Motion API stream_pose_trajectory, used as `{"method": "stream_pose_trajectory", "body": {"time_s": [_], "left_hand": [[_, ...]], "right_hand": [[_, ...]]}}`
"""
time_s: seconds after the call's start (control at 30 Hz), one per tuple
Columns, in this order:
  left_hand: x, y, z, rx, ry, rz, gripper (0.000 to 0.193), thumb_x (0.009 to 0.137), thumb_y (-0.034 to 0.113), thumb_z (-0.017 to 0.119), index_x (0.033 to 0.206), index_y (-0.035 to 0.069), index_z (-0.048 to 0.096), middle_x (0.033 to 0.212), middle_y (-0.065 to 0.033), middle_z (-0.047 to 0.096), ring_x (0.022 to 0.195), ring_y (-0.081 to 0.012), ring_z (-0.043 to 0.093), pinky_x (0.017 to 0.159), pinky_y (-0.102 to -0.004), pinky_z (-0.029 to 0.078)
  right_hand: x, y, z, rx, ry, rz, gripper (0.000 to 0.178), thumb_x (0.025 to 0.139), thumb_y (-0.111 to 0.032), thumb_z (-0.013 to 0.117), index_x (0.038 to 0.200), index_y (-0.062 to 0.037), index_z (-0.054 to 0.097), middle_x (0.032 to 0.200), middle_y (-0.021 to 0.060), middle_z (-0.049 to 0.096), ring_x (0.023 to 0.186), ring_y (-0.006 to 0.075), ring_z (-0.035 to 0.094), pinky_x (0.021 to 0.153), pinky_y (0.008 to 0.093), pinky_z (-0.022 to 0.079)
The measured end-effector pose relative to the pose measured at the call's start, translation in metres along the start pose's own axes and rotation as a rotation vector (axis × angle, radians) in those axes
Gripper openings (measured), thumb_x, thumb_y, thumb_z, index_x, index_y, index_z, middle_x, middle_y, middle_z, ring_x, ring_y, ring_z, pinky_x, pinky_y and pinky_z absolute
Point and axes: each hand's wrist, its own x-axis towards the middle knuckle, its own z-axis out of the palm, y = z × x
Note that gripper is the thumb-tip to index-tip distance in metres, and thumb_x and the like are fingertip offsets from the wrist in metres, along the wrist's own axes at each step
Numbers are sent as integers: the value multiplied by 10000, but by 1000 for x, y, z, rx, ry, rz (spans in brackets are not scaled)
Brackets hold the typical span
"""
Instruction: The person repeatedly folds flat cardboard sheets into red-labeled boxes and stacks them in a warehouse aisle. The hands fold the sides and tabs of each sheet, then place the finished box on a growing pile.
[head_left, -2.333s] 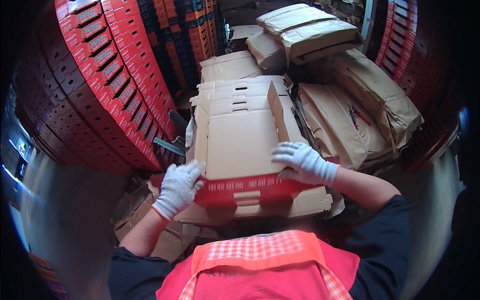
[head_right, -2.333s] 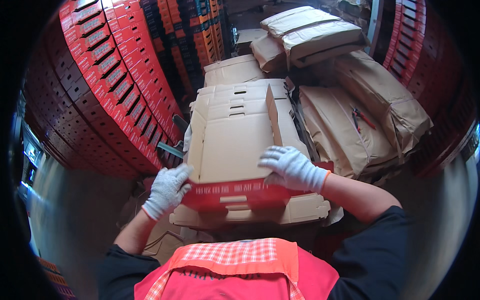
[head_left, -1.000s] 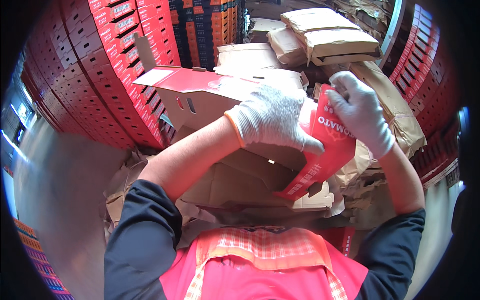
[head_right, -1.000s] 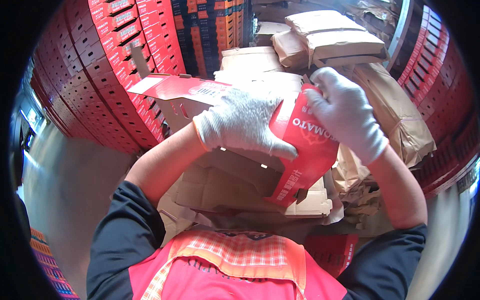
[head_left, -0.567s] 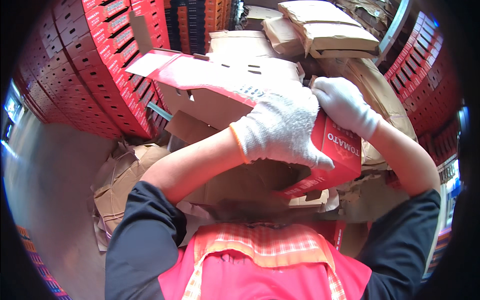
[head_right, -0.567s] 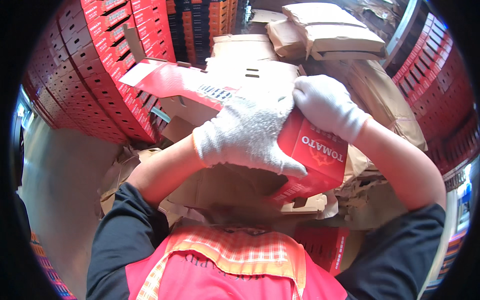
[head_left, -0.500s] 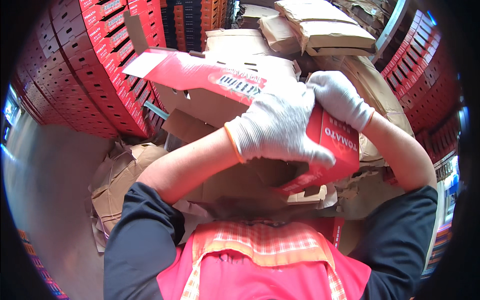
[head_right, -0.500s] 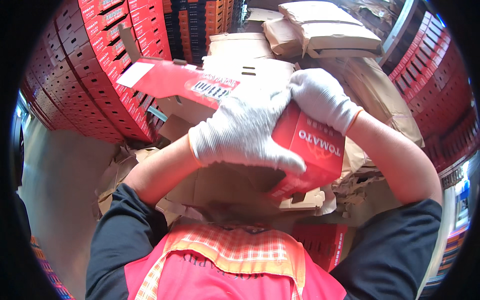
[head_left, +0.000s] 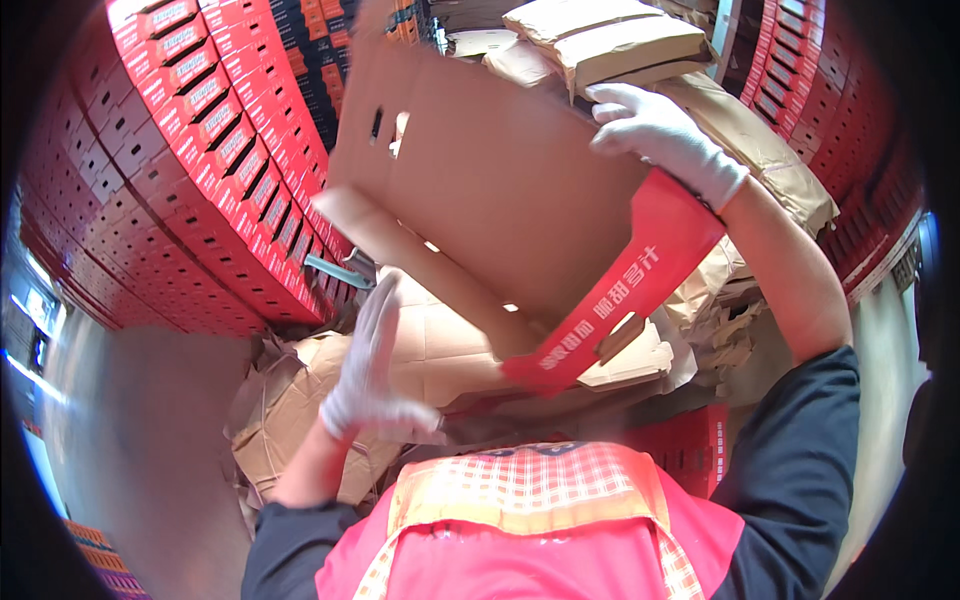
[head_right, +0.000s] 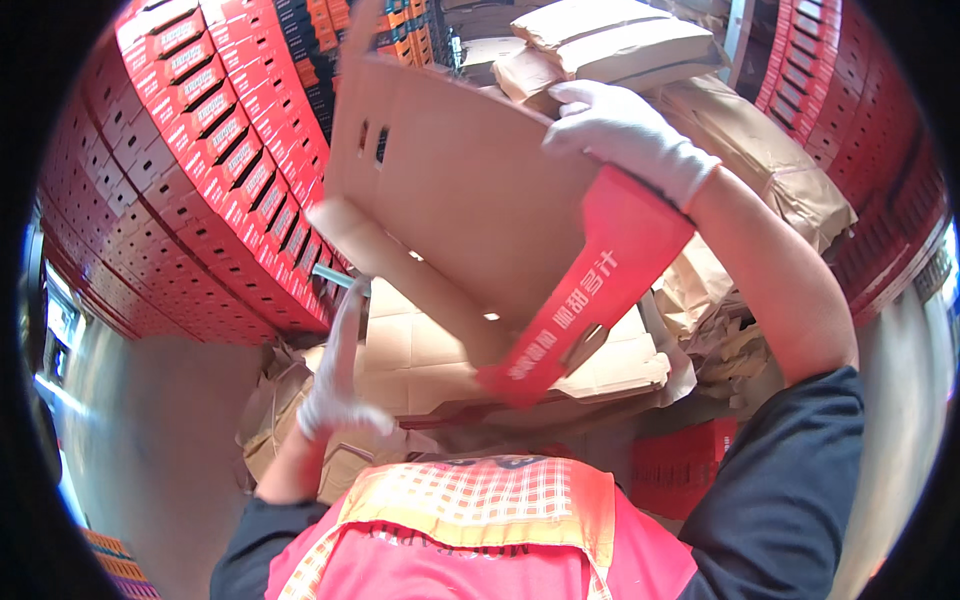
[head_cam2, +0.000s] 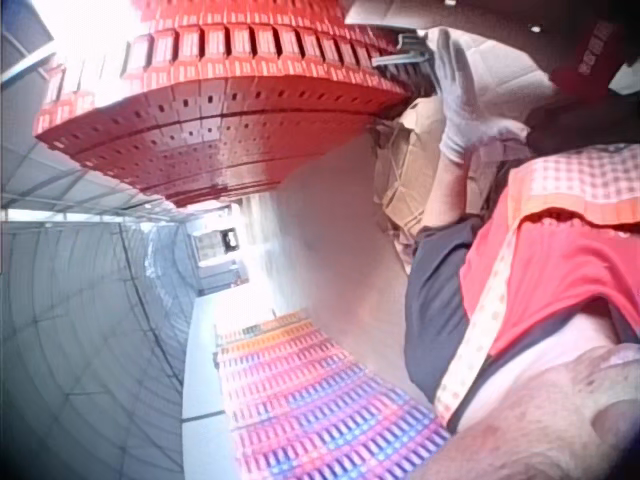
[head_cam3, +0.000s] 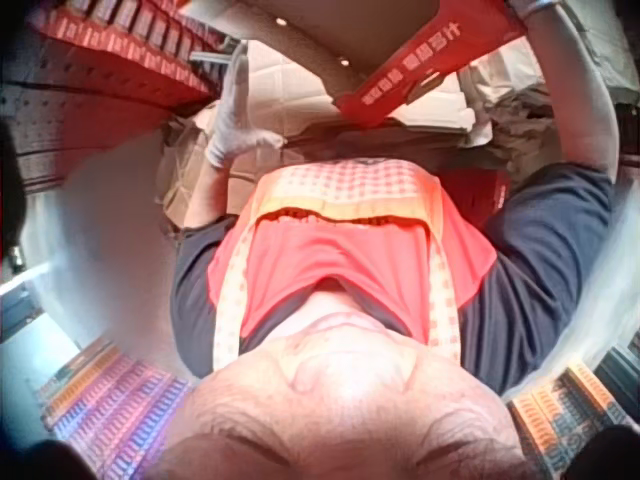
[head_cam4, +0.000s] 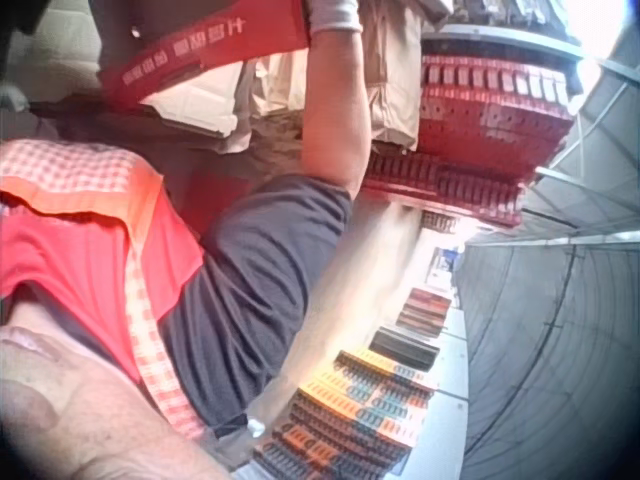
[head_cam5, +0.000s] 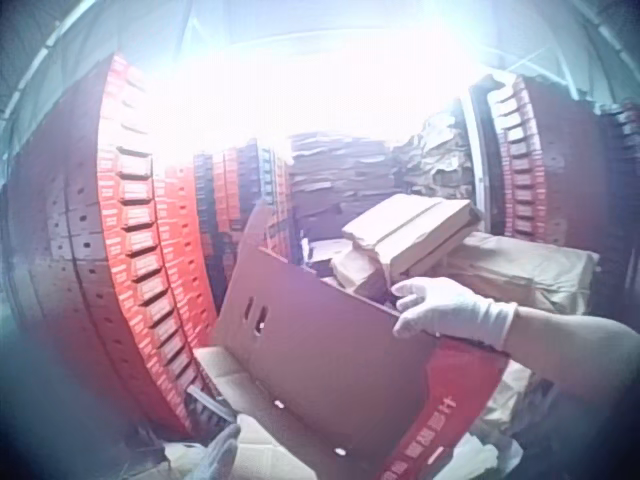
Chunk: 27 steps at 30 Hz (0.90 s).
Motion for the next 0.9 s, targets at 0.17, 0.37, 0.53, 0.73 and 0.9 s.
{"method": "stream_pose_trajectory", "body": {"time_s": [0.17, 0.37, 0.53, 0.73, 0.9], "left_hand": [[10, 26, -9, 351, 206, 114, 1257, 648, 558, 863, 1566, 29, 185, 1542, -309, 286, 1413, -483, 326, 1123, -557, 322], [141, 61, 41, 338, 86, 232, 778, 553, 329, 871, 1224, 28, 617, 1214, -180, 618, 1020, -367, 624, 895, -467, 498], [187, 48, 90, 41, 210, 325, 889, 598, 415, 859, 1340, 27, 561, 1251, -201, 625, 1131, -382, 602, 986, -467, 471], [178, 36, 135, -66, 613, 297, 1269, 583, 489, 886, 1550, 37, 199, 1498, -325, 329, 1288, -513, 464, 1045, -504, 425], [166, 42, 156, -33, 658, 28, 1544, 546, 486, 936, 1558, 65, -151, 1594, -300, 88, 1478, -430, 203, 1164, -487, 279]], "right_hand": [[-72, 88, 53, 823, -18, 391, 148, 879, -195, 657, 953, -67, 675, 903, 58, 646, 843, 150, 629, 781, 305, 512], [-113, 159, 145, 710, 59, 589, 209, 961, -183, 601, 1121, -59, 657, 1024, 84, 686, 962, 172, 654, 863, 311, 526], [-66, 110, 39, 596, 343, -352, 210, 1019, -175, 548, 1160, -34, 613, 1025, 91, 682, 884, 161, 676, 833, 297, 564], [-55, -27, 16, 126, 59, 30, 316, 932, -183, 674, 1178, -7, 582, 952, 37, 652, 854, 88, 595, 812, 263, 505], [-34, -60, 12, 170, -263, 288, 267, 780, -165, 744, 895, -59, 528, 774, -43, 478, 709, 68, 461, 640, 251, 437]]}}
